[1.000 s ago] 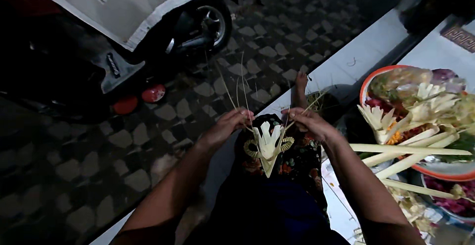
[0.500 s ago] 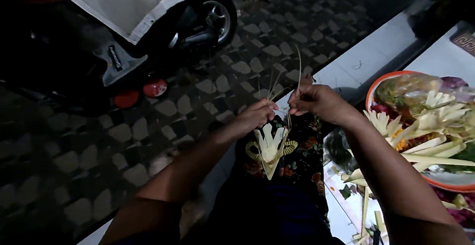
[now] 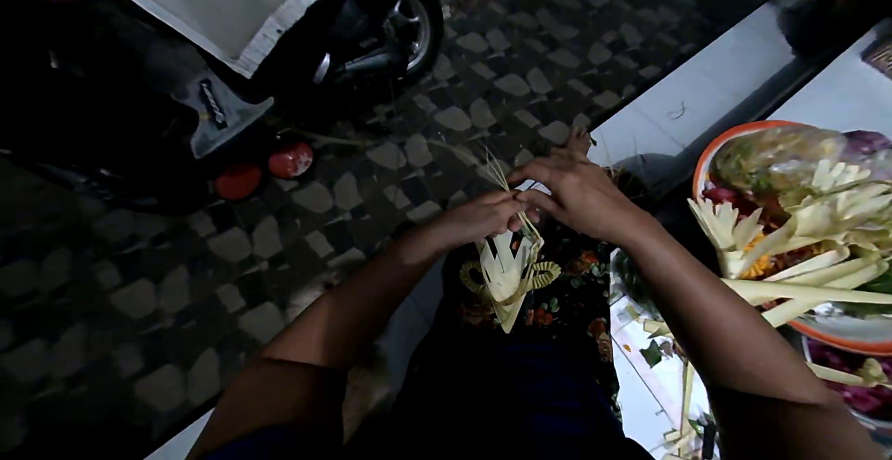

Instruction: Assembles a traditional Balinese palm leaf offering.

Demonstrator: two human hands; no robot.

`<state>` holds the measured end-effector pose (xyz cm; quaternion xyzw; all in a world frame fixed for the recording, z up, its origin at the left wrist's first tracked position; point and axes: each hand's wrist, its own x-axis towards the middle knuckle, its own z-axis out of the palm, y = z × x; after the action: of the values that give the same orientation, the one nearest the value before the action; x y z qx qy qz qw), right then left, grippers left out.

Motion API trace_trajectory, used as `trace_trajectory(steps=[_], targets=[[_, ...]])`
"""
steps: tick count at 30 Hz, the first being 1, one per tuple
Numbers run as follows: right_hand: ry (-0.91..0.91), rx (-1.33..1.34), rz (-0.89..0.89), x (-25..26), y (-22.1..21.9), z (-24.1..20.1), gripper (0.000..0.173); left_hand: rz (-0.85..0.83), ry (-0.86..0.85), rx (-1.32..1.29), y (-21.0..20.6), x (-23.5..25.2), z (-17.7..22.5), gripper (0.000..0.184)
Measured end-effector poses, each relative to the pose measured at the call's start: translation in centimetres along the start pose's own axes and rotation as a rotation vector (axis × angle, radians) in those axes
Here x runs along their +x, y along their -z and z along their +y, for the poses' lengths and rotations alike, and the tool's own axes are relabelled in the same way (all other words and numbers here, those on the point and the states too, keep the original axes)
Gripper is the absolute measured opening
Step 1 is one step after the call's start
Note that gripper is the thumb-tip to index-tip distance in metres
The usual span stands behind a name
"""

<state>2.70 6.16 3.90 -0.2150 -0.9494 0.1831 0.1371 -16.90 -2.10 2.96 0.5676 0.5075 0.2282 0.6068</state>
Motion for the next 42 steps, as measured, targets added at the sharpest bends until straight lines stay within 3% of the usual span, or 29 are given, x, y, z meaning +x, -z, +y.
trace_trajectory(steps=[2, 6, 10, 16, 20, 23, 27, 29, 33, 38, 40, 42], targets=[[-0.045, -0.011, -0.011, -1.1, -0.7, 0.2, 0.035, -0.004, 0.025, -0.012, 0.3, 0.0, -0.1, 0.037], [-0.168, -0.139, 0.083, -2.9, -1.8, -0.6, 0.019, -0.039, 0.019, -0.087, 1.0, 0.2, -1.1, 0.043], [-0.274, -0.247, 0.147, -4.2, -2.5, -3.1, 0.023, -0.079, 0.035, -0.297, 1.1, 0.9, -2.6, 0.045], [-0.258, -0.218, 0.233, -5.5, -5.2, -5.7, 0.019, -0.008, 0.060, -0.333, 1.1, 0.7, -2.9, 0.042], [-0.216, -0.192, 0.243, -5.9, -6.8, -5.8, 0.013, -0.035, -0.011, -0.269, 1.5, 0.5, -3.2, 0.041], [-0.221, -0.122, 0.246, -5.9, -6.6, -4.6, 0.026, -0.001, -0.129, -0.080, 1.3, 0.0, -2.8, 0.038], [-0.244, 0.214, 0.372, -5.1, -6.3, -1.6, 0.030, 0.128, -0.378, 0.468, 1.3, -0.9, -2.6, 0.031], [-0.340, 0.404, 0.281, -4.9, -6.9, -0.5, 0.033, 0.214, -0.491, 0.699, 1.3, -0.9, -2.9, 0.027], [-0.445, 0.725, 0.113, -5.0, -7.6, -0.7, 0.032, 0.326, -0.605, 0.913, 1.9, -1.0, -2.9, 0.023], [-0.447, 1.027, 0.070, -6.0, -6.4, -4.3, 0.025, 0.293, -0.878, 0.988, 2.5, -1.0, -2.8, 0.023], [-0.461, 0.936, 0.115, -6.6, -7.0, -4.4, 0.023, 0.221, -0.907, 1.001, 2.4, -0.6, -3.0, 0.025], [-0.481, 0.598, 0.272, -7.1, -7.9, -3.3, 0.024, 0.147, -0.885, 1.000, 2.1, -0.1, -3.4, 0.028]])
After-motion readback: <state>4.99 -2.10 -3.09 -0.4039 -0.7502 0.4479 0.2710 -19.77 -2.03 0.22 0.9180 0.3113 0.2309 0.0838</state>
